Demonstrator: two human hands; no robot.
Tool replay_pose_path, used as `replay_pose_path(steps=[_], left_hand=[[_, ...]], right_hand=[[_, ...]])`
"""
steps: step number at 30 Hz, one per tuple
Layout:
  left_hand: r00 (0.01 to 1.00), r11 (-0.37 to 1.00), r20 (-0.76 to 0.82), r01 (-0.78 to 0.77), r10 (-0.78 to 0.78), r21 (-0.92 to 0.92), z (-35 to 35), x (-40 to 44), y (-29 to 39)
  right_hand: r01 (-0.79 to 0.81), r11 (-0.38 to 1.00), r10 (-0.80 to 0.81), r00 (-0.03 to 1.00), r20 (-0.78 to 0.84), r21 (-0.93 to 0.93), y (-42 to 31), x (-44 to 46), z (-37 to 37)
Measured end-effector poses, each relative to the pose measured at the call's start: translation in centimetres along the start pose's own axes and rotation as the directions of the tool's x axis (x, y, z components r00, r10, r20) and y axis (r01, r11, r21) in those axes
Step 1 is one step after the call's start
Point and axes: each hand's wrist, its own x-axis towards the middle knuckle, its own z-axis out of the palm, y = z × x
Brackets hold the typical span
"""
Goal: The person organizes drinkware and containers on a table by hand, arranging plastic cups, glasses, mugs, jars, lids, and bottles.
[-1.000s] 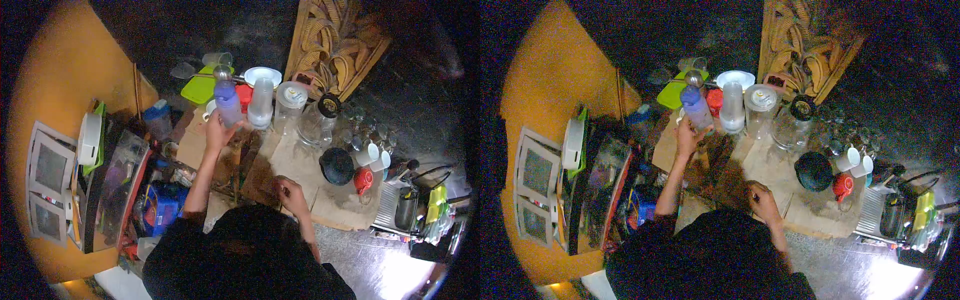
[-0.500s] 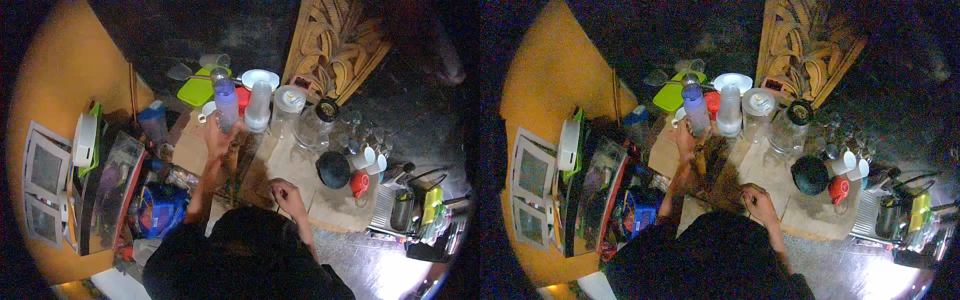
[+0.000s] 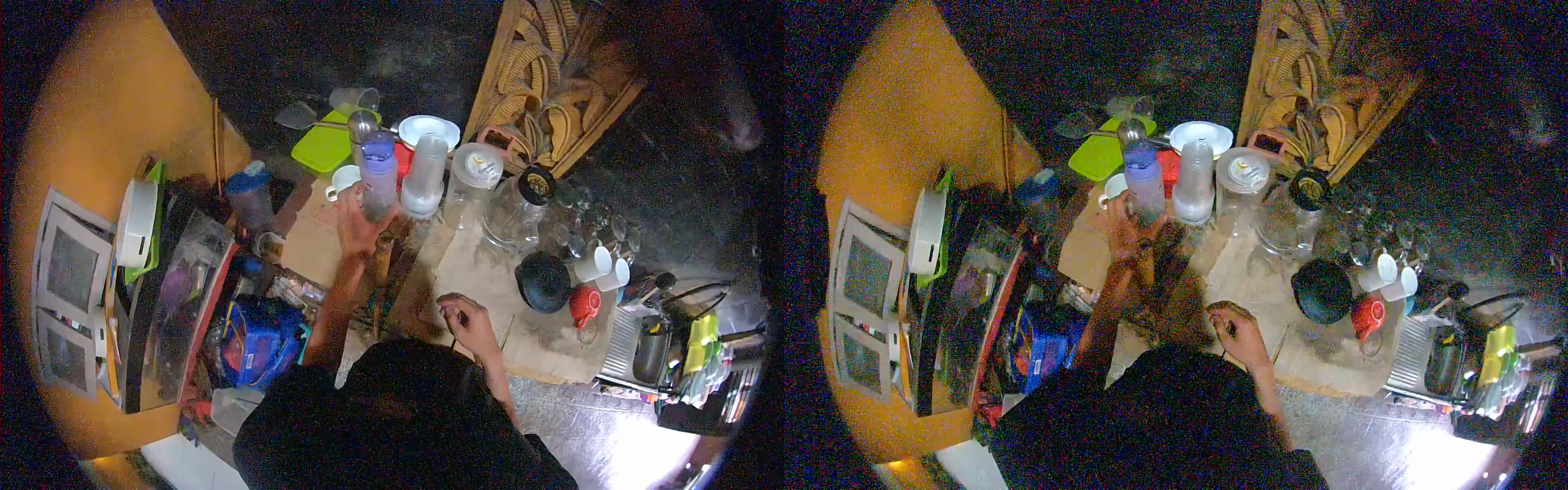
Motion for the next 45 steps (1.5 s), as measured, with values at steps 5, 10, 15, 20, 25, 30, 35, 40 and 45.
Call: replay_pose_path(steps=[5,10,15,20,25,30,35,40,45], left_hand=[[0.988,0.967,-0.153,-0.043,0.004,-0.251,2.9,-1.6,-8.1],[0.974,0.801,-0.172,0.016,-0.148,-0.598,-1.9,-4.4,-2.8],[0.997,0.91,-0.047,-0.071,0.056,-0.41,-8.4,-5.2,2.4],[0.894,0.786,0.438,0.336,-0.093,-0.518,-8.9,-9.3,1.8],[0.92,0.877,0.387,0.135,0.062,-0.461,-8.2,-10.5,4.7],[0.93,0.845,0.367,0.221,-0.032,-0.488,-8.1,-11.6,2.7],[0.969,0.63,0.242,0.221,-0.054,-0.744,-7.8,-11.0,1.7],[0.921,0.577,0.321,0.388,-0.219,-0.719,-6.8,-11.0,-2.6],[0.949,0.82,0.28,0.275,-0.147,-0.502,-8.5,-10.4,0.0]], right_hand=[[-0.132,0.991,0.131,0.991,0.03,0.01,-0.5,-0.2,-0.1],[-0.118,0.98,0.121,0.993,-0.01,0.159,-3.9,1.7,-4.0],[0.203,0.939,-0.26,0.947,-0.187,-0.277,-15.3,15.4,-12.0],[0.341,0.735,-0.263,0.94,0.218,-0.586,-13.9,35.9,-9.8],[0.451,0.464,-0.195,0.891,0.409,-0.762,4.5,49.5,-3.2],[0.322,0.392,0.171,0.895,0.412,-0.862,2.2,47.6,-2.9],[0.345,0.588,0.048,0.888,0.458,-0.732,-2.6,46.4,-2.4],[0.4,0.437,-0.035,0.902,0.43,-0.805,-5.5,45.8,-5.1],[0.333,0.527,0.016,0.916,0.401,-0.782,-8.9,45.1,-7.6]])
